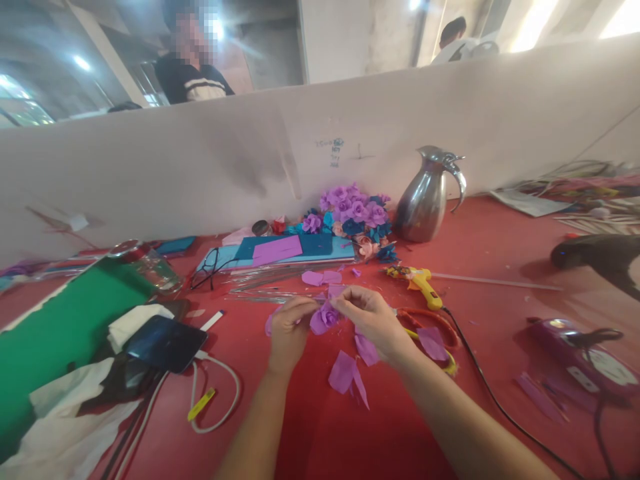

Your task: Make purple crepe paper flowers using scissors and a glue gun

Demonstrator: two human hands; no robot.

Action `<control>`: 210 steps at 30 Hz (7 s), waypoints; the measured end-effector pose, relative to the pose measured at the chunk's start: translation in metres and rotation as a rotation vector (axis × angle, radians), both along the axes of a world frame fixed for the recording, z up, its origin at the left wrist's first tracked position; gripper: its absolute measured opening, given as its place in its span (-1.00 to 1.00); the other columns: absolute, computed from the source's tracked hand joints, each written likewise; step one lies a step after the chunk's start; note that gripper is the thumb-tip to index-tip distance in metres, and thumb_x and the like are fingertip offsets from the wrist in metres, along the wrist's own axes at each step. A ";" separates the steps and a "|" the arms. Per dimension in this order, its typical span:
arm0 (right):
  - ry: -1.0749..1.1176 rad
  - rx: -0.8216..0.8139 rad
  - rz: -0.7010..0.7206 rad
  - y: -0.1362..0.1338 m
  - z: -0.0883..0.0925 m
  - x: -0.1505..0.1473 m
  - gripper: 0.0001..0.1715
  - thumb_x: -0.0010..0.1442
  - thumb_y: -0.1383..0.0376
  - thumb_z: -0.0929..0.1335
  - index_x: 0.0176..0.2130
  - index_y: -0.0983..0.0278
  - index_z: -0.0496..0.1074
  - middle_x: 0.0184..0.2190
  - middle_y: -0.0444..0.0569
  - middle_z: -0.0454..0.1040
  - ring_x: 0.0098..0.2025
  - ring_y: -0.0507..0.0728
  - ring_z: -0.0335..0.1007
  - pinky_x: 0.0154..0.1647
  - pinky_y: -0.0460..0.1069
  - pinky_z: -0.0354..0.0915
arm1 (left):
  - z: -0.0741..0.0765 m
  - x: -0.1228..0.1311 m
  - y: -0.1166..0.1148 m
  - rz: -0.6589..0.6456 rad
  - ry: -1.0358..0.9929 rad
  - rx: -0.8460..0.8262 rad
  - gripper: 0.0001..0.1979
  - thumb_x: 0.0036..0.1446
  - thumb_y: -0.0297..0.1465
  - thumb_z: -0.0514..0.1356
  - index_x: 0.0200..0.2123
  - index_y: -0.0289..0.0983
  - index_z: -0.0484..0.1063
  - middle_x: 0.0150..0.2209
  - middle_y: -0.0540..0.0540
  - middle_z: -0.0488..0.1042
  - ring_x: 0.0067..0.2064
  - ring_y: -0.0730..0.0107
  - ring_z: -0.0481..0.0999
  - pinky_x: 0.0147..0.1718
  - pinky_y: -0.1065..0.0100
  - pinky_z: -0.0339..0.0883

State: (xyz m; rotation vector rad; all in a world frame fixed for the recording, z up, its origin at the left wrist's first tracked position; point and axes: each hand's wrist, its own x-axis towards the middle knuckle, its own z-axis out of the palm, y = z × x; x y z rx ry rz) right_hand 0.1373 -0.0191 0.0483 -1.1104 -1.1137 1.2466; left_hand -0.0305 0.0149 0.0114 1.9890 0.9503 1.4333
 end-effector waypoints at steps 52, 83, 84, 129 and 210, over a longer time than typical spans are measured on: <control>0.151 0.064 0.004 -0.010 0.010 -0.003 -0.69 -0.01 0.06 0.42 -0.48 0.26 0.43 -0.54 -0.15 0.35 -0.47 0.02 0.19 -0.39 -0.06 0.14 | -0.012 0.012 -0.001 -0.193 -0.524 -0.532 -0.81 -0.15 -0.24 0.43 -0.53 -0.23 0.58 -0.54 -0.02 0.50 -0.38 0.33 0.49 -0.32 0.30 0.38; -0.520 0.647 -0.396 -0.013 -0.007 -0.014 -0.87 0.12 0.46 0.36 -0.34 0.23 0.43 -0.40 -0.09 0.44 -0.36 0.05 0.39 -0.34 -0.06 0.34 | -0.012 0.012 -0.006 0.158 -0.136 -0.196 -0.83 0.00 -0.47 0.20 -0.42 -0.18 0.61 -0.40 -0.05 0.57 -0.30 0.28 0.47 -0.29 0.31 0.35; -0.532 0.656 -0.401 -0.014 -0.007 -0.014 -0.87 0.12 0.46 0.35 -0.35 0.22 0.43 -0.40 -0.09 0.44 -0.36 0.06 0.39 -0.34 -0.05 0.34 | -0.012 0.012 -0.007 0.168 -0.136 -0.186 -0.84 0.01 -0.47 0.21 -0.41 -0.18 0.62 -0.40 -0.05 0.57 -0.30 0.29 0.48 -0.28 0.31 0.35; -0.546 0.753 -0.326 -0.021 -0.004 -0.014 -0.80 0.10 0.49 0.30 -0.29 0.23 0.42 -0.40 -0.08 0.41 -0.38 0.07 0.32 -0.36 -0.03 0.29 | -0.004 0.008 -0.006 0.164 -0.452 -0.304 -0.92 -0.06 -0.40 0.34 -0.41 -0.21 0.61 -0.39 -0.01 0.60 -0.34 0.37 0.53 -0.31 0.36 0.41; 0.389 -0.141 -0.011 -0.023 0.015 -0.023 -0.73 -0.16 0.17 0.51 -0.48 0.29 0.49 -0.63 -0.22 0.34 -0.61 -0.10 -0.03 -0.56 -0.10 -0.09 | -0.016 0.009 -0.007 0.111 -0.461 -0.198 -0.89 -0.04 -0.41 0.36 -0.36 -0.17 0.62 -0.32 -0.07 0.60 -0.29 0.32 0.54 -0.27 0.31 0.45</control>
